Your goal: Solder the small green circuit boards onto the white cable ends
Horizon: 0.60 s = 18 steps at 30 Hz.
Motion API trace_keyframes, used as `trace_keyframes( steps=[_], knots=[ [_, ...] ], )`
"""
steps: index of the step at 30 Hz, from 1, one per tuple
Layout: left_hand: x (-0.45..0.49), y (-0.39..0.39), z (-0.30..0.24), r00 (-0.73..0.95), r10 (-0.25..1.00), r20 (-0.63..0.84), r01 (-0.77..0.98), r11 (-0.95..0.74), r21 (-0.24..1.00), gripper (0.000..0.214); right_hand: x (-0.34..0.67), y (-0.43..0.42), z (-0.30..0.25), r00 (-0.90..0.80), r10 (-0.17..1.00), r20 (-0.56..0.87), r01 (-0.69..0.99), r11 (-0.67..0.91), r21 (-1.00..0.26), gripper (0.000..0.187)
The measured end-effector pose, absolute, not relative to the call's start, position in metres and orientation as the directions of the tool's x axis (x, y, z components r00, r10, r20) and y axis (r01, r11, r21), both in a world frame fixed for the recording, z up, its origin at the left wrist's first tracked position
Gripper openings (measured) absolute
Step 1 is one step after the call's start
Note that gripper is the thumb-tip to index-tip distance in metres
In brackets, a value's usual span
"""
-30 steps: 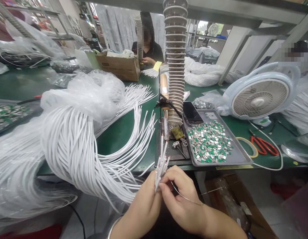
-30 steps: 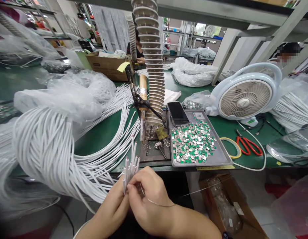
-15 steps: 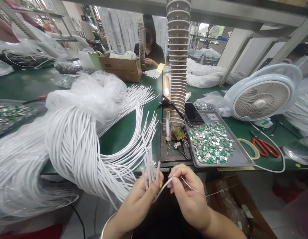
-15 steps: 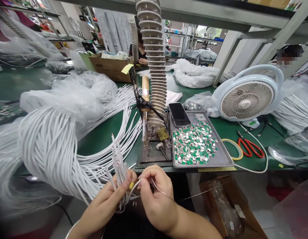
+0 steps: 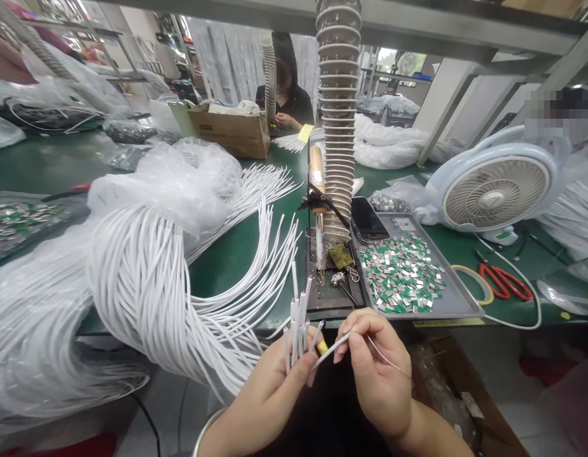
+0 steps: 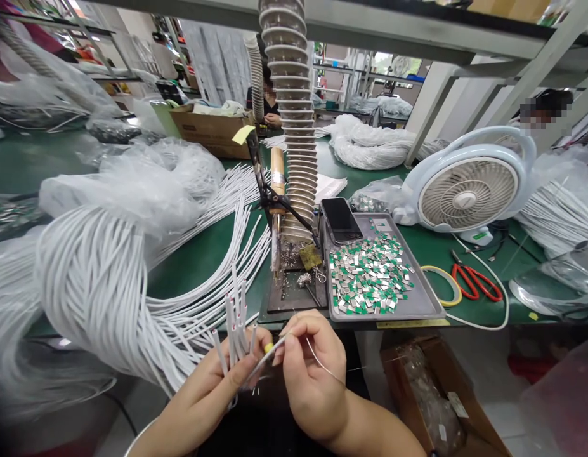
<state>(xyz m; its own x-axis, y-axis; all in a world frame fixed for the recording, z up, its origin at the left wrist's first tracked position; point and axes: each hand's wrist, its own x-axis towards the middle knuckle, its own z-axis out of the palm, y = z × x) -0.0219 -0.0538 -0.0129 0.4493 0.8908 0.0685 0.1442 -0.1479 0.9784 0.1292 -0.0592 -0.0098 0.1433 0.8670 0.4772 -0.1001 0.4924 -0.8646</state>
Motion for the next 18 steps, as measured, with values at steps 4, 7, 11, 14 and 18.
trace_keyframes(
  steps=[4,7,11,14,18],
  knots=[
    [-0.021,-0.055,-0.016,0.439,0.894,0.086,0.122,-0.154,0.981,0.02,0.131,-0.058,-0.009,0.083,0.873,0.481,-0.036,0.485,-0.874,0.013],
    [-0.019,-0.054,-0.019,0.455,0.887,0.081,0.086,-0.134,0.987,0.021,0.134,-0.057,-0.01,0.042,0.879,0.476,0.035,0.475,-0.879,0.012],
    [-0.018,-0.052,-0.02,0.463,0.886,0.011,0.113,-0.071,0.991,0.025,0.14,-0.056,-0.013,0.063,0.874,0.483,0.058,0.48,-0.876,0.014],
    [-0.016,-0.051,-0.017,0.456,0.89,-0.014,0.135,-0.054,0.989,0.027,0.145,-0.056,-0.015,0.082,0.868,0.489,0.069,0.485,-0.872,0.019],
    [-0.013,-0.049,-0.011,0.455,0.89,0.031,0.156,-0.114,0.981,0.027,0.155,-0.056,-0.019,0.079,0.866,0.494,0.118,0.484,-0.867,0.024]
  ],
)
